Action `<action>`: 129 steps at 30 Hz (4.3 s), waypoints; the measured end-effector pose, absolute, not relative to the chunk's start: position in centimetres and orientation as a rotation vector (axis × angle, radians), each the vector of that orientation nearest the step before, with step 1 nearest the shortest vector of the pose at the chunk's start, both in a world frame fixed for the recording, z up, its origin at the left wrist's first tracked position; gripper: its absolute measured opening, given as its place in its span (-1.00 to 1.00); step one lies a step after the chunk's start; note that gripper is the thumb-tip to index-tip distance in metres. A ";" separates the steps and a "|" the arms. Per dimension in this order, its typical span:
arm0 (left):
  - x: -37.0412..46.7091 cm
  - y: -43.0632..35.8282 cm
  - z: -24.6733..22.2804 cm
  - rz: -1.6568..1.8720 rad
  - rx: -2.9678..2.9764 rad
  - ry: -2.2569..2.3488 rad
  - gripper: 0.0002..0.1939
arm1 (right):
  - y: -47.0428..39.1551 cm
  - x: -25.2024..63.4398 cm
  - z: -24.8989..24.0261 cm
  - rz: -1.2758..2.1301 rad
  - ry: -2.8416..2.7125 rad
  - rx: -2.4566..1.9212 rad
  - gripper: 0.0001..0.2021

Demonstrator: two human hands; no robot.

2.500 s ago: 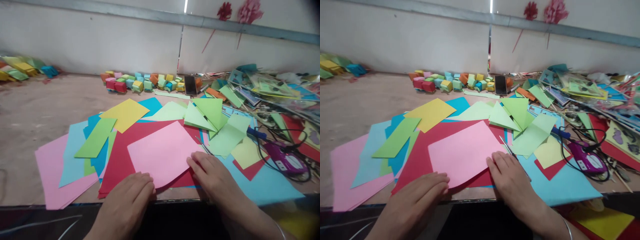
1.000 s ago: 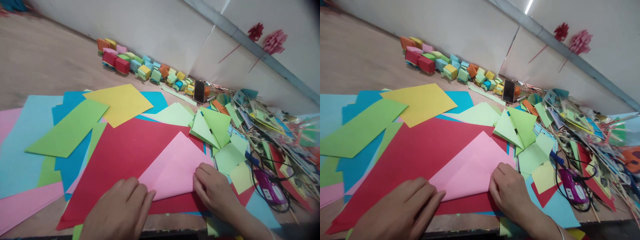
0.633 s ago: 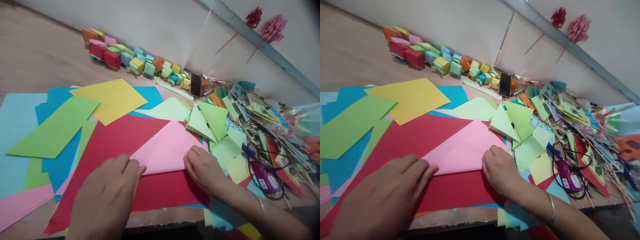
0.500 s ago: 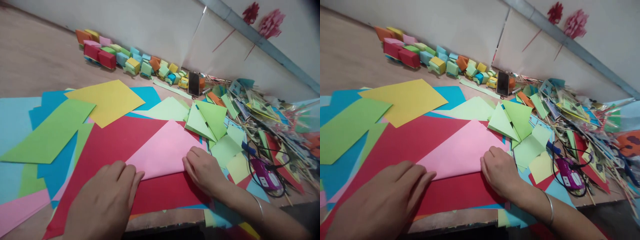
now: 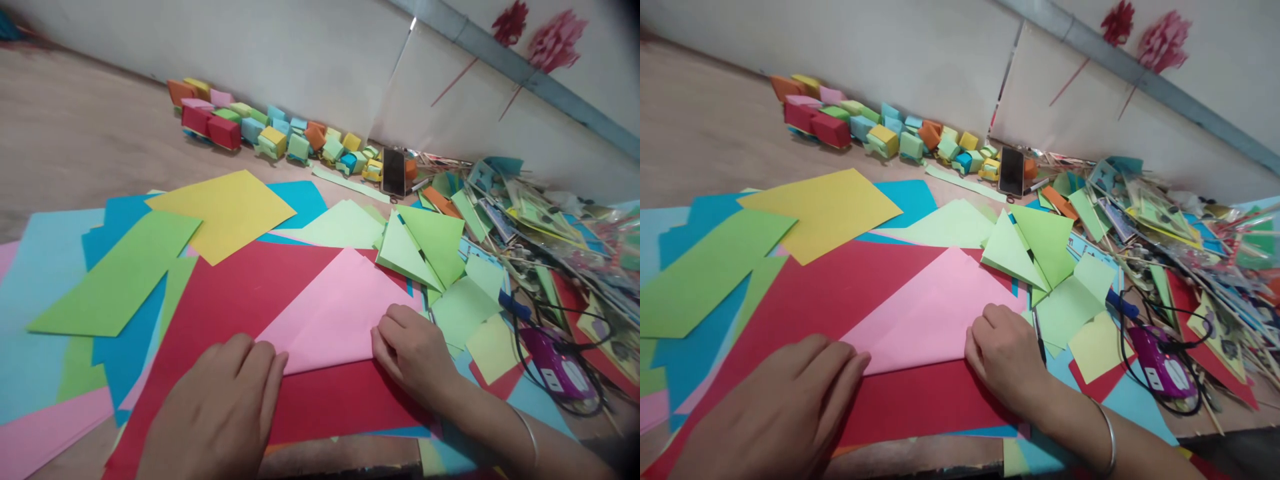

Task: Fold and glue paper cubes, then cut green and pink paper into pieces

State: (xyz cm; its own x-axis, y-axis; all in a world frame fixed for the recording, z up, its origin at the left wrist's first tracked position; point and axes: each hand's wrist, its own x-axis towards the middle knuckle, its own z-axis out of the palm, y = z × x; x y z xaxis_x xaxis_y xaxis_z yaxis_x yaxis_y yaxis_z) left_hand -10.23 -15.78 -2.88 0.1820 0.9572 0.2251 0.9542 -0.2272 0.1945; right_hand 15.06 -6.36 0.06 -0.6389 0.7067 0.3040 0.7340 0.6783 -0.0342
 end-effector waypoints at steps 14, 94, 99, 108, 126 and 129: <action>-8.8 -15.4 -1.4 0.413 2.249 2.007 -0.63 | -6.1 15.1 0.0 -0.104 -2.607 -1.142 -0.65; -11.2 -19.7 -2.5 0.516 2.805 1.737 -0.35 | -11.7 16.0 0.7 -0.659 -2.804 -0.915 -0.67; -12.2 -20.4 -1.2 0.550 2.697 1.879 -0.60 | -11.4 16.0 0.7 -0.666 -2.779 -0.883 -0.71; -5.2 -15.7 0.2 0.697 2.762 1.844 -0.70 | -10.4 15.4 0.7 -0.820 -2.665 -0.795 -0.76; -10.0 -14.0 -0.5 0.700 3.060 1.489 -0.66 | -6.8 21.9 3.7 0.058 -2.634 -0.886 -0.69; -10.8 -14.6 -1.2 0.689 2.943 1.530 -0.66 | -6.3 22.2 3.4 0.379 -2.731 -1.021 -0.68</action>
State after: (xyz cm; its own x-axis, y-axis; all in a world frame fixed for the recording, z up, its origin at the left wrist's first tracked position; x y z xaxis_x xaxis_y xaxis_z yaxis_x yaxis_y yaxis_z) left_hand -10.76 -14.64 -1.19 0.5169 0.7232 0.4580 0.8222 -0.5683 -0.0307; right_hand 22.16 -6.26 3.38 -0.7408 0.6646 0.0970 0.6130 0.7281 -0.3068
